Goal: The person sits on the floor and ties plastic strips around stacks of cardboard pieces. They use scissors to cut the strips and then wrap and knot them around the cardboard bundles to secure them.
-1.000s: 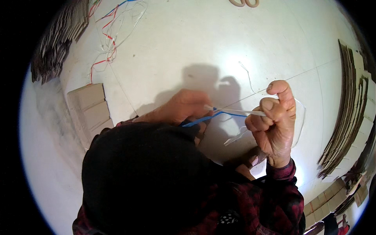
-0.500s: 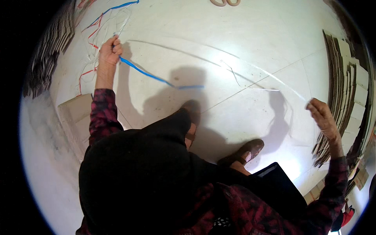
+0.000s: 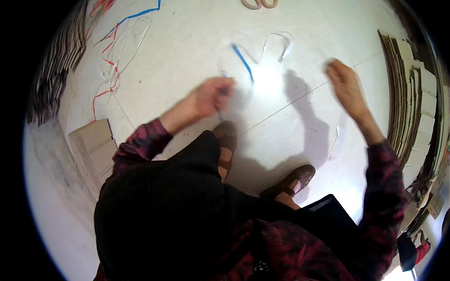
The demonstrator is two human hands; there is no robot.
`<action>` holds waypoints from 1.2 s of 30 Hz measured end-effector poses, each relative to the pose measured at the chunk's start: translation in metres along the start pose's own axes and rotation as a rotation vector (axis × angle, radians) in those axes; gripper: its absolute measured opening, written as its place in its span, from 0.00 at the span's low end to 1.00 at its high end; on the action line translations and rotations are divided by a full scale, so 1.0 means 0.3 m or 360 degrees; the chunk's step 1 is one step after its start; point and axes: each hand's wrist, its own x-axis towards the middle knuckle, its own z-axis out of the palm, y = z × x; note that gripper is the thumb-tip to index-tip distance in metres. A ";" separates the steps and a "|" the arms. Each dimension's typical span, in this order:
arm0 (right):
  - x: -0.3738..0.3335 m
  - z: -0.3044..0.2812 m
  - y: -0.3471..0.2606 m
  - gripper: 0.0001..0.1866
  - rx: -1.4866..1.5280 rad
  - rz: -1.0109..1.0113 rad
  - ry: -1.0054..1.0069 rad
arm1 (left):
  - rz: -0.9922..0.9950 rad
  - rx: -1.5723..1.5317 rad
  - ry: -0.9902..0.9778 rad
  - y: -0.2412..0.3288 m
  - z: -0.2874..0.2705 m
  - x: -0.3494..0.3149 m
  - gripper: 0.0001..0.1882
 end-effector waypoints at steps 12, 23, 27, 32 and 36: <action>0.045 0.271 -0.308 0.10 0.0221 -0.0280 -0.0786 | 0.0522 0.0001 -0.0261 -0.020 0.124 -0.121 0.17; -0.174 0.521 -0.217 0.12 0.2862 0.0716 -0.1535 | 0.0939 -0.0582 -0.0512 0.350 -0.126 0.014 0.20; -0.137 0.422 -0.200 0.11 0.2571 0.1029 -0.1324 | 0.1072 -0.0506 -0.0522 0.426 -0.206 0.014 0.20; -0.110 0.379 -0.168 0.11 0.2658 0.0904 -0.1375 | 0.1193 -0.0581 -0.0342 0.533 -0.276 0.069 0.21; -0.109 0.368 -0.145 0.12 0.2727 0.0730 -0.1319 | 0.1229 -0.0306 -0.0695 0.630 -0.336 0.055 0.16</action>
